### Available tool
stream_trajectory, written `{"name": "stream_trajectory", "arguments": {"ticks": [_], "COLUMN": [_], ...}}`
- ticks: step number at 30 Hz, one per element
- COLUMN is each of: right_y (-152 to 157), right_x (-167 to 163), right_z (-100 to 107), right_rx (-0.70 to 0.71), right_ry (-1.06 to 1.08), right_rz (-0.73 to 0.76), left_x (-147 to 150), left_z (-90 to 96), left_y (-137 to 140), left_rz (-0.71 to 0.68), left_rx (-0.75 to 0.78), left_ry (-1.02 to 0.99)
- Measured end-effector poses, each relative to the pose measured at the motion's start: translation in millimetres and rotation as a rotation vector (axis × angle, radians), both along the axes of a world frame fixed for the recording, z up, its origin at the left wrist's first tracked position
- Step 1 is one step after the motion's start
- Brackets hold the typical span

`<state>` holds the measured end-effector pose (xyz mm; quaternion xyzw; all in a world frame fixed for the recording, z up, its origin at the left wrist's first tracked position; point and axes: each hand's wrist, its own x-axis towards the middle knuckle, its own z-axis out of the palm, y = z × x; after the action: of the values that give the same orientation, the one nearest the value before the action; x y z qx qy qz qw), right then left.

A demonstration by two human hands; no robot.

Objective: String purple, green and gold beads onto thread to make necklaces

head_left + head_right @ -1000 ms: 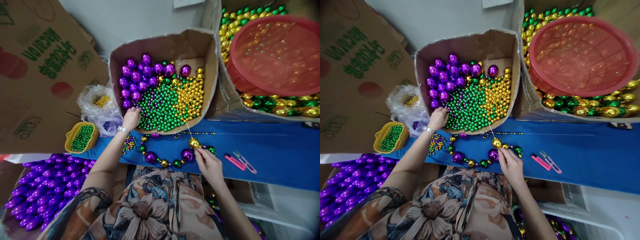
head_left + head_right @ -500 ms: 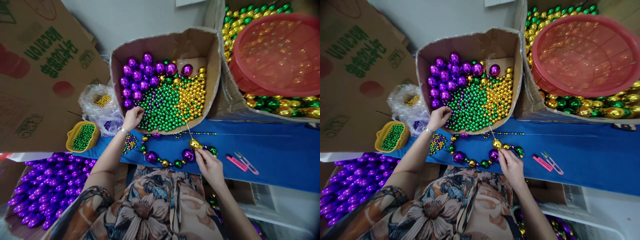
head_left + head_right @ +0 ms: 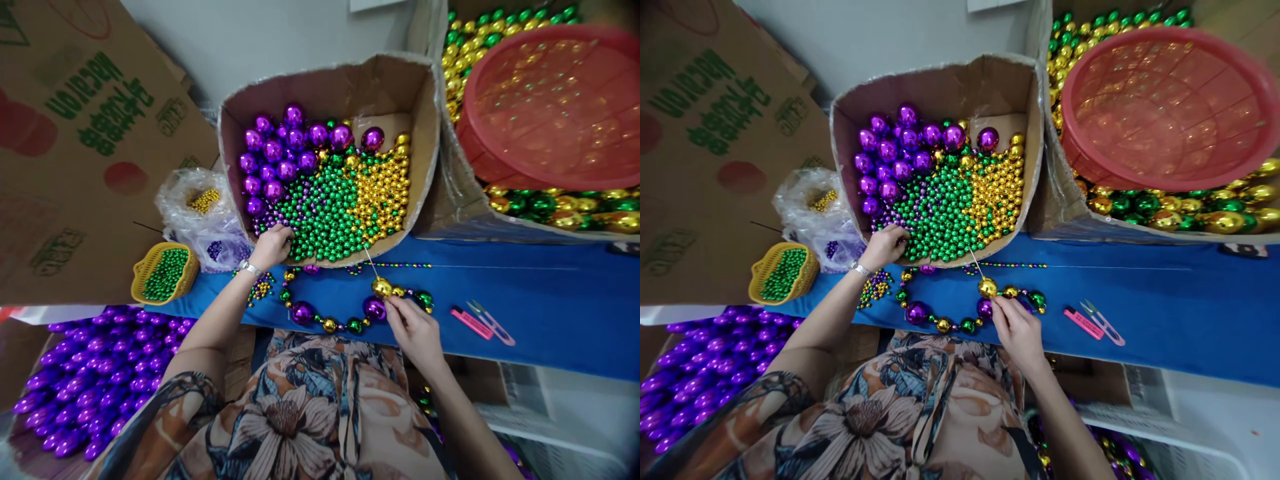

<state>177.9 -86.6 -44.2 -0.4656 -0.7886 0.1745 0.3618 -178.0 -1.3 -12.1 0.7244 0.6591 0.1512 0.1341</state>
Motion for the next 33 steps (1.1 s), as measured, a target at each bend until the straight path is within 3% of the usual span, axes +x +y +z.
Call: {"name": "stream_trajectory", "arguments": {"ticks": [3, 6, 10, 17, 24, 29, 33], "right_y": [-0.5, -1.1, -1.4, -1.8, -2.3, -0.7, 2.5], "right_x": [-3.2, -5.7, -6.4, -1.1, -0.6, 12.2, 44.4], "right_z": [1.6, 3.7, 9.5, 14.6, 10.7, 17.4, 37.8], "right_rx": [-0.001, -0.008, -0.014, -0.019, -0.034, -0.040, -0.006], "right_ry": [-0.002, -0.004, -0.001, -0.026, -0.059, -0.162, -0.291], "right_rz": [0.019, 0.041, 0.051, 0.038, 0.027, -0.020, -0.147], "left_x": [20.6, 52.8, 91.1, 115.1, 119.0, 127.8, 157.0], "left_z": [12.0, 23.9, 26.0, 18.8, 20.5, 29.1, 47.3], "left_y": [2.4, 3.4, 1.0, -2.1, -2.7, -0.7, 1.3], "left_rz": [0.140, 0.156, 0.109, 0.092, 0.061, -0.025, -0.202], "left_rx": [0.043, -0.103, -0.385, -0.496, -0.493, -0.342, -0.218], "left_ry": [-0.621, -1.215, -1.534, -1.609, -1.554, -1.389, -1.247]}}
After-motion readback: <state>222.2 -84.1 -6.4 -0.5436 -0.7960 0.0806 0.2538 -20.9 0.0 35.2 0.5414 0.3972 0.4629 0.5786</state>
